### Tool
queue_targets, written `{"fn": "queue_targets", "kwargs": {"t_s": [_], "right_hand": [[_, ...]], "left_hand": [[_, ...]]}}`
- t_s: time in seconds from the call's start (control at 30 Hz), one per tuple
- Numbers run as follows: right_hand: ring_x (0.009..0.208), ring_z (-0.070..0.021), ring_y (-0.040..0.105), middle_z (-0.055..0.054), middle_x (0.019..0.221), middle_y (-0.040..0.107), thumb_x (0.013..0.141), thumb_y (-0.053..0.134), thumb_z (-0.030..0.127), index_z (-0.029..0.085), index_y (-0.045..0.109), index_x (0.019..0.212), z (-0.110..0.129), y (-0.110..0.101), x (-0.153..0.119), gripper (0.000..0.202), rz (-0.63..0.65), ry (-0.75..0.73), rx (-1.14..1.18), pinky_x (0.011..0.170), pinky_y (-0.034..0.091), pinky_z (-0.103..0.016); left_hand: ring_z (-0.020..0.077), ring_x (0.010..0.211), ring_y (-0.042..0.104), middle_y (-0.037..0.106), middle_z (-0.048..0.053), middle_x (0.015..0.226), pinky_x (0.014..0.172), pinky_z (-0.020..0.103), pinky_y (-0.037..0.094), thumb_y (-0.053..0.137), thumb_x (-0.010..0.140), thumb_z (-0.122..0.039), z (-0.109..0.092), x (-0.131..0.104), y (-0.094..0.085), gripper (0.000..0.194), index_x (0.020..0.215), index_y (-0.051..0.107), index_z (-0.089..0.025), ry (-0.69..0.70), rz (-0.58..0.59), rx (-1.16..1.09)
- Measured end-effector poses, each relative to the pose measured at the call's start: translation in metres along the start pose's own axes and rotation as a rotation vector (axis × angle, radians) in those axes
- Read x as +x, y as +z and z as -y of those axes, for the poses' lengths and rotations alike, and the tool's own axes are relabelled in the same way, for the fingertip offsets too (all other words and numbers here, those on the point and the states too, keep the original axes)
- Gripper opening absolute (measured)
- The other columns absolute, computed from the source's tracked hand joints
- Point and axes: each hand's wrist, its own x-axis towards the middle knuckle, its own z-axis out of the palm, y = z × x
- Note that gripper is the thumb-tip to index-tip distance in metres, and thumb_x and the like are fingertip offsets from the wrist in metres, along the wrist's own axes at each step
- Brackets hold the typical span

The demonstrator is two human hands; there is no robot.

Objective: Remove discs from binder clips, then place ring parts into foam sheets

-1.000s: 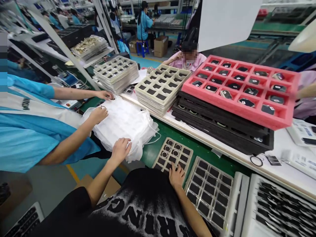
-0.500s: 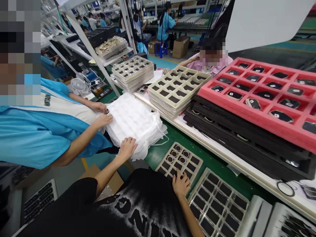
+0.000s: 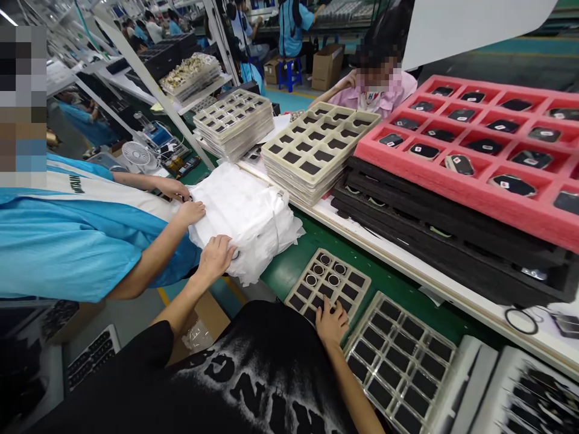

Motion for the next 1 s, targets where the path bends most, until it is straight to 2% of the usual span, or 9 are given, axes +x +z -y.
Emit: {"fn": "queue_targets", "kwargs": {"t_s": [0.13,0.27,0.4,0.57,0.67,0.77,0.83,0.93,1.0], "right_hand": [[0.144,-0.0402,0.035,-0.017,0.156,0.039,0.102,0.027,0.045,0.033,0.052,0.15,0.001,0.001,0.0,0.055,-0.032,-0.007,-0.007,0.108,0.038,-0.06],[0.142,-0.0399,0.036,-0.018,0.155,0.039,0.102,0.029,0.041,0.031,0.053,0.148,0.005,0.003,-0.003,0.053,-0.054,0.011,0.01,0.108,0.036,-0.06],[0.144,-0.0452,0.032,-0.026,0.159,0.028,0.1,0.033,0.037,0.019,0.049,0.15,0.027,-0.011,0.002,0.056,-0.066,0.03,0.088,0.106,0.034,-0.064],[0.147,-0.0381,0.034,-0.02,0.16,0.037,0.1,0.034,0.041,0.02,0.044,0.152,0.113,-0.068,0.055,0.057,0.031,-0.393,0.496,0.115,0.032,-0.061],[0.149,-0.0327,0.035,-0.02,0.16,0.04,0.096,0.045,0.049,0.017,0.036,0.157,0.186,-0.115,0.101,0.069,0.073,-0.518,0.857,0.119,0.033,-0.053],[0.122,-0.0289,0.059,-0.013,0.127,0.066,0.082,0.069,0.057,0.018,0.045,0.148,0.243,-0.153,0.132,0.081,0.199,-0.473,1.236,0.106,0.046,-0.047],[0.088,-0.0228,0.065,-0.003,0.087,0.069,0.075,0.075,0.062,0.019,0.063,0.122,0.258,-0.166,0.14,0.065,0.255,-0.417,1.375,0.088,0.053,-0.039],[0.061,-0.0157,0.054,0.005,0.06,0.051,0.08,0.064,0.073,0.022,0.059,0.081,0.247,-0.169,0.14,0.051,0.201,-0.314,1.435,0.066,0.049,-0.03],[0.058,-0.0143,0.051,0.007,0.058,0.043,0.085,0.05,0.078,0.025,0.047,0.074,0.228,-0.162,0.14,0.054,0.13,-0.206,1.466,0.063,0.048,-0.029]], "left_hand": [[0.0292,0.099,0.055,0.064,0.014,0.112,0.077,0.039,0.05,0.035,0.108,-0.032,-0.001,0.002,-0.012,0.036,0.131,0.059,-0.019,0.032,0.03,0.122],[0.0281,0.098,0.054,0.06,0.012,0.119,0.068,0.035,0.046,0.034,0.102,-0.012,-0.002,0.004,-0.018,0.049,0.136,0.06,-0.036,0.068,0.093,0.238],[0.0287,0.097,0.052,0.056,0.014,0.122,0.067,0.035,0.046,0.037,0.097,-0.008,-0.003,0.005,-0.021,0.053,0.131,0.063,-0.039,0.094,0.12,0.316],[0.0293,0.102,0.052,0.055,0.014,0.125,0.073,0.037,0.049,0.044,0.094,-0.01,0.003,0.009,-0.028,0.049,0.13,0.062,-0.037,0.121,0.102,0.328],[0.0315,0.104,0.053,0.055,0.016,0.123,0.079,0.04,0.049,0.05,0.1,-0.034,0.006,0.011,-0.035,0.029,0.126,0.064,-0.035,0.147,0.078,0.263],[0.0331,0.106,0.053,0.056,0.017,0.123,0.08,0.041,0.048,0.054,0.098,-0.052,0.008,0.014,-0.046,0.033,0.122,0.065,-0.032,0.155,0.06,0.259],[0.0316,0.103,0.054,0.057,0.016,0.121,0.077,0.039,0.047,0.05,0.101,-0.038,0.012,0.017,-0.055,0.026,0.12,0.065,-0.032,0.128,0.043,0.304],[0.0288,0.097,0.056,0.06,0.014,0.115,0.073,0.036,0.045,0.041,0.098,-0.013,0.022,0.024,-0.076,0.038,0.119,0.066,-0.032,0.125,0.022,0.393],[0.0289,0.095,0.056,0.061,0.013,0.112,0.069,0.036,0.044,0.039,0.096,-0.009,0.031,0.03,-0.093,0.043,0.12,0.066,-0.032,0.145,0.006,0.453]]}}
